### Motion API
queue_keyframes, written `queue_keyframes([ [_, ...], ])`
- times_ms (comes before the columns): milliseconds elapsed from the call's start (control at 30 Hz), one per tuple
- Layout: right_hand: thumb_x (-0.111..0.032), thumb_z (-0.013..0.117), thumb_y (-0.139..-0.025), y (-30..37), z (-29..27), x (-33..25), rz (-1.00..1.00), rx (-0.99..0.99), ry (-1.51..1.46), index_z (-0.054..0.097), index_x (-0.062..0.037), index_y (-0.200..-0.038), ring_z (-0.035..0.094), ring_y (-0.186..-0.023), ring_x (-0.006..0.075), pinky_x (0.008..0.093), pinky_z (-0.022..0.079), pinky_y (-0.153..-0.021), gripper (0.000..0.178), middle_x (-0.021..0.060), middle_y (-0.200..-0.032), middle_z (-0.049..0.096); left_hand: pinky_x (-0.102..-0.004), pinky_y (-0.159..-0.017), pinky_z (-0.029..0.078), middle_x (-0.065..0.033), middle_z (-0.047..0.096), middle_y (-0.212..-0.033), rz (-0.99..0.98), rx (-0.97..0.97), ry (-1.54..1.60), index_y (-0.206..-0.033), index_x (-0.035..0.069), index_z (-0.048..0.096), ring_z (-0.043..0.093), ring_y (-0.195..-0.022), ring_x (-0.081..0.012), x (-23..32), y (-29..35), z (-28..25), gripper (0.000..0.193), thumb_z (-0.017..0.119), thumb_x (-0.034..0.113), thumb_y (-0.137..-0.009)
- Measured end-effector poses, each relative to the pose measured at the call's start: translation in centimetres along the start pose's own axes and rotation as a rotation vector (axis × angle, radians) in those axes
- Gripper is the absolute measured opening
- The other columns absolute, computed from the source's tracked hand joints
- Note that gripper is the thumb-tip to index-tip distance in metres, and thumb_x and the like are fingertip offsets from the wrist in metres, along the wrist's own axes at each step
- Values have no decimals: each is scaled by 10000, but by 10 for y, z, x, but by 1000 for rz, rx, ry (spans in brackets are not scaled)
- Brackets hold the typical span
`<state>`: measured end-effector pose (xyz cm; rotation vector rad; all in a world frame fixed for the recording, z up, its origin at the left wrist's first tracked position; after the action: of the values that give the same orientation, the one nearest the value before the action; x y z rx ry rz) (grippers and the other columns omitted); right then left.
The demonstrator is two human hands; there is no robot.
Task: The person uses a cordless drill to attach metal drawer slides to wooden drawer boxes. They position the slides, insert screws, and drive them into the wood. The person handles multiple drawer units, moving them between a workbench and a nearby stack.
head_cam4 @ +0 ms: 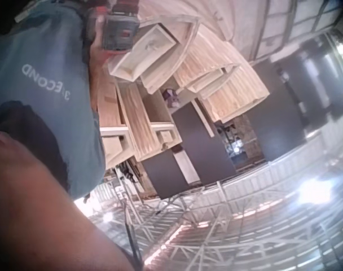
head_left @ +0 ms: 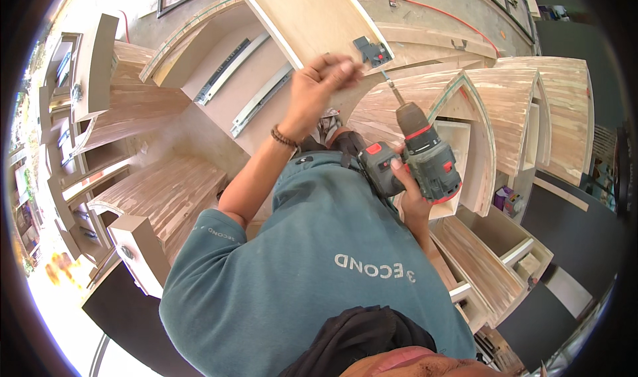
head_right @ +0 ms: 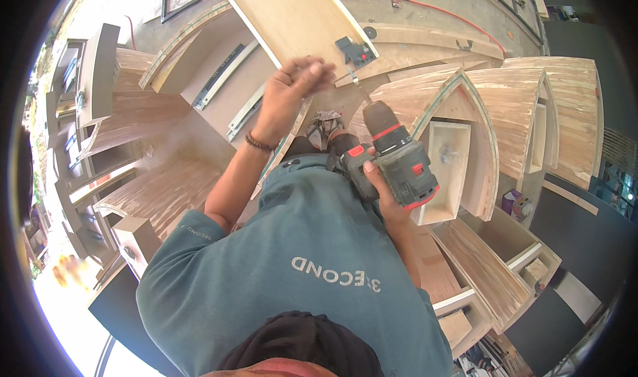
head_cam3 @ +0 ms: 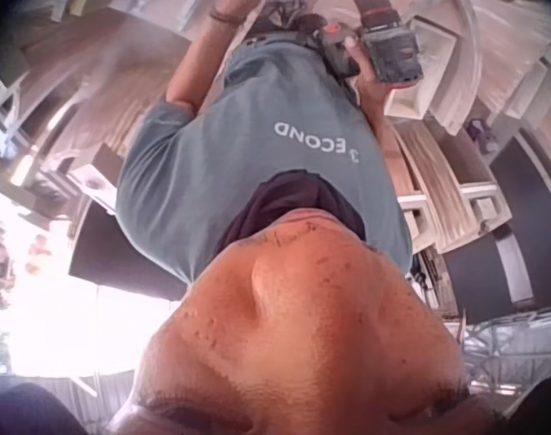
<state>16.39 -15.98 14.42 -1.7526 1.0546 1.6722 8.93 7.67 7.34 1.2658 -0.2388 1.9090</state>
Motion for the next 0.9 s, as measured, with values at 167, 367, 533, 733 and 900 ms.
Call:
queue_keyframes([
  [167, 15, 768, -820, -19, -11, -3, 38, 76, 42, 677, -14, -1182, 650, -874, 149, 311, 521, -781, 374, 63, -1053, 716, -323, -846, 597, -110, 786, -1083, 334, 184, -631, -1074, 34, 776, 744, -967, -194, 18, -54, -37, 196, 732, 199, -978],
  [367, 5, 821, -800, -51, -31, -8, 32, 91, 39, 693, -5, -1155, 693, -842, 133, 311, 570, -774, 378, 78, -1011, 755, -398, -916, 530, -111, 765, -1041, 602, 177, -1301, -1077, 92, 801, 650, -1027, -302, 11, -94, -37, 247, 762, 272, -912],
  [533, 14, 832, -798, -74, -53, 1, -1, 101, 98, 707, 12, -1132, 719, -916, 133, 321, 584, -798, 357, 85, -1018, 775, -438, -1011, 472, -104, 698, -1213, 702, 77, -1437, -1278, 141, 708, 593, -1183, -323, -2, -86, 5, 490, 815, 344, -845],
  [733, -30, 879, -776, -95, -69, 19, 50, 80, 141, 695, 24, -1093, 708, -909, 150, 315, 555, -826, 371, 80, -996, 755, -441, -1035, 450, -62, 617, -1304, 683, -32, -1547, -1308, 177, 675, 552, -1222, -293, -35, -85, 46, 626, 861, 359, -739],
  [900, 38, 834, -791, -105, -73, 29, -24, 55, 209, 740, 10, -1079, 729, -878, 139, 305, 582, -799, 304, 90, -966, 782, -447, -1040, 446, -60, 616, -1302, 647, -11, -1556, -1250, 179, 713, 543, -1215, -303, -43, -89, 46, 569, 862, 355, -731],
])
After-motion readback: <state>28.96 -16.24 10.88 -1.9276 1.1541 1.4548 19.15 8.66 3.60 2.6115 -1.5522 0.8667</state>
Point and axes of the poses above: each hand's wrist, its own y-axis away from the middle knuckle, its own z-axis out of the palm, x = y × z, the point moved 4 cm from there along -y, towards the middle knuckle
